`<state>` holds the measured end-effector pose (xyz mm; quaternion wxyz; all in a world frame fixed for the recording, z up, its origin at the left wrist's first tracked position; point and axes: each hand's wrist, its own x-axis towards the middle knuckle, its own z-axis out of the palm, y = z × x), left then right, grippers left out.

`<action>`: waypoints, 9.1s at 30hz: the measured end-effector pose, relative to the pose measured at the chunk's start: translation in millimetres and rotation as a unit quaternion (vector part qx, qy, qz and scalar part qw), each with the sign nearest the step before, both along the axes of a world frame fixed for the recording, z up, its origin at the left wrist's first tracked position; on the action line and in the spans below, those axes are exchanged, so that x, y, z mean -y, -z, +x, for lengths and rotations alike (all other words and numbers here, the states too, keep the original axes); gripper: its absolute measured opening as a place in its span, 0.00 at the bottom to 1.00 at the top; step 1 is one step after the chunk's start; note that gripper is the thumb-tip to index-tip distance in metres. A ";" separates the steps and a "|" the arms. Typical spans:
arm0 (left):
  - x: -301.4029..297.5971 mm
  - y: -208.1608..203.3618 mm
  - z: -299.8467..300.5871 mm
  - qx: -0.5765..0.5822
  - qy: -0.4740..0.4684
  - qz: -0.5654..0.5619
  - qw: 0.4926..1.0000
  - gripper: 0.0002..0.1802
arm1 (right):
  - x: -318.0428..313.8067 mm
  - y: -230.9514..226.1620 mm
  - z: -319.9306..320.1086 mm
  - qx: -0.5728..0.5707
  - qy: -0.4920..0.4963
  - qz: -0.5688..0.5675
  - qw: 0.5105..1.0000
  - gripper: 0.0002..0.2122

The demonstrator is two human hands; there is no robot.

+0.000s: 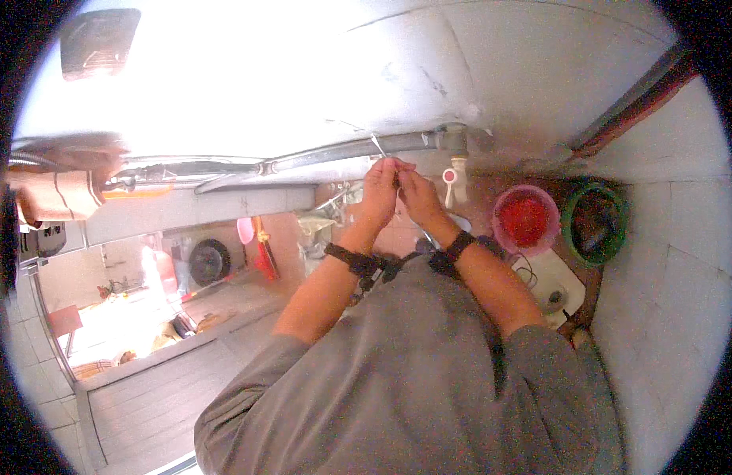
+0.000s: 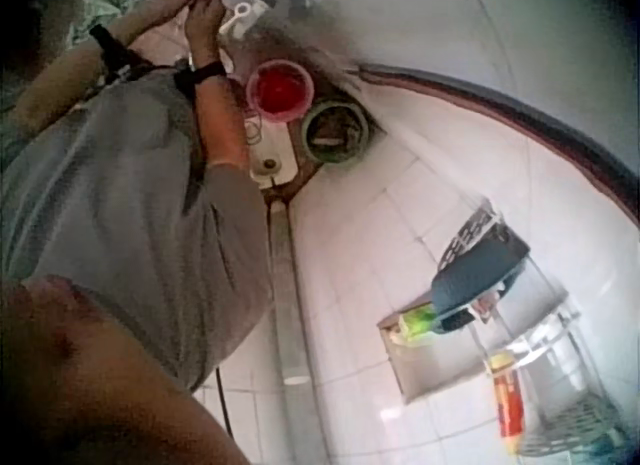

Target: The person uses a screwdriver to scrape out old material or dirt from the tile joints on a bathroom wall, moving along different sections of the tile grout lines.

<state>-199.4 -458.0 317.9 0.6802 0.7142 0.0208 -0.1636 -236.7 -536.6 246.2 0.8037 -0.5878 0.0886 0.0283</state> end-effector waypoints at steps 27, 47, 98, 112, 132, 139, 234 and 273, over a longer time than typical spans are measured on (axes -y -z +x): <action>6.0 -51.7 29.6 -0.051 -0.135 -0.118 0.982 0.20 | 25.8 -28.0 -43.1 0.078 0.061 -0.149 0.984 0.15; -65.8 -68.1 40.7 0.132 -0.217 -0.127 0.959 0.16 | 61.8 -81.2 -81.2 -0.007 -0.005 -0.113 0.994 0.12; -223.6 80.8 -186.0 -0.034 -0.198 0.278 0.939 0.16 | 65.0 -275.7 26.0 0.367 -0.120 -0.799 0.461 0.15; -113.2 -144.6 24.2 0.515 -0.104 0.372 0.765 0.31 | 92.9 -246.5 -95.6 0.172 -0.097 -0.557 0.807 0.12; -128.4 -25.7 -6.9 0.461 -0.021 0.305 0.833 0.12 | 69.9 -313.8 -48.2 0.272 -0.051 -0.660 0.698 0.16; -216.2 61.9 -124.5 0.199 0.045 0.311 0.928 0.13 | 12.0 -361.5 22.9 0.339 -0.097 -0.817 0.455 0.17; -179.3 -16.9 60.1 0.109 -0.029 0.042 0.993 0.19 | -188.2 -33.5 68.4 0.160 0.144 -0.207 0.954 0.15; -213.4 10.1 58.7 -0.073 0.075 -0.004 0.994 0.18 | -209.1 -32.4 46.2 0.046 0.145 -0.228 0.962 0.16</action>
